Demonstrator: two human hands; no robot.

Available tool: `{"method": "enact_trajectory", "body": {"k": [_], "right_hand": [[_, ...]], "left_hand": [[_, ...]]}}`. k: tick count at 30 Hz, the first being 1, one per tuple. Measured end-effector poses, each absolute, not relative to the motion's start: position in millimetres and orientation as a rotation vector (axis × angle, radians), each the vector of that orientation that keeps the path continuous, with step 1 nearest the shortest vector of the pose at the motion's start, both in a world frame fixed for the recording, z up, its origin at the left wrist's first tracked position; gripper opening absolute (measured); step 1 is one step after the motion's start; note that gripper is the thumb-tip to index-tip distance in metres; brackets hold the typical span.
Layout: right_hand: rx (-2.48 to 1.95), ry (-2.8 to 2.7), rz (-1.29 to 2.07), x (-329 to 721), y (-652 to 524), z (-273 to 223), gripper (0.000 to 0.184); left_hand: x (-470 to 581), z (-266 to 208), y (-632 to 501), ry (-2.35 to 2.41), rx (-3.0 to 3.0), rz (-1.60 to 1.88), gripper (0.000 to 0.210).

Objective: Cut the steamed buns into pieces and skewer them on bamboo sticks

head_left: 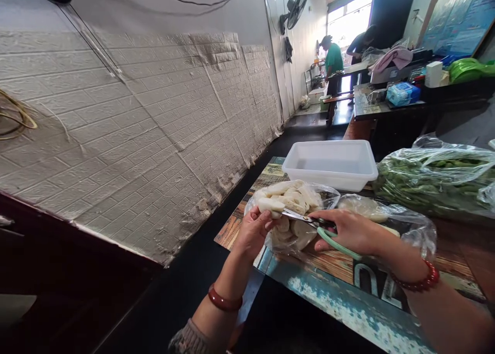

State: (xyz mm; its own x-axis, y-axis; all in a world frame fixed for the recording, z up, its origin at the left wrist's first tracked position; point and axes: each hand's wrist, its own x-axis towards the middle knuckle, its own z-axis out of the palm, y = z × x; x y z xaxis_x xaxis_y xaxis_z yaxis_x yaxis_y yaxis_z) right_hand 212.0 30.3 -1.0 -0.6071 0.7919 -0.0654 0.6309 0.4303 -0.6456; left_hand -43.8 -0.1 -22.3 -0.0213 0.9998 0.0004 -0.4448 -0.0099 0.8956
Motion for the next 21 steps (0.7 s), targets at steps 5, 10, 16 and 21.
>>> {"method": "enact_trajectory", "body": {"k": [5, 10, 16, 21], "right_hand": [[-1.156, -2.431, 0.941, 215, 28, -2, 0.081], [-1.116, -2.470, 0.973, 215, 28, 2, 0.081], [-1.062, -2.505, 0.986, 215, 30, 2, 0.081], [-1.089, -2.484, 1.028, 215, 29, 3, 0.079]], "left_hand": [[-44, -21, 2, 0.866, 0.860, 1.426, 0.049], [-42, -20, 2, 0.878, 0.886, 1.430, 0.051], [-37, -15, -2, 0.889, 0.943, 1.395, 0.050], [-36, -12, -5, 0.920, 0.984, 1.378, 0.048]]}}
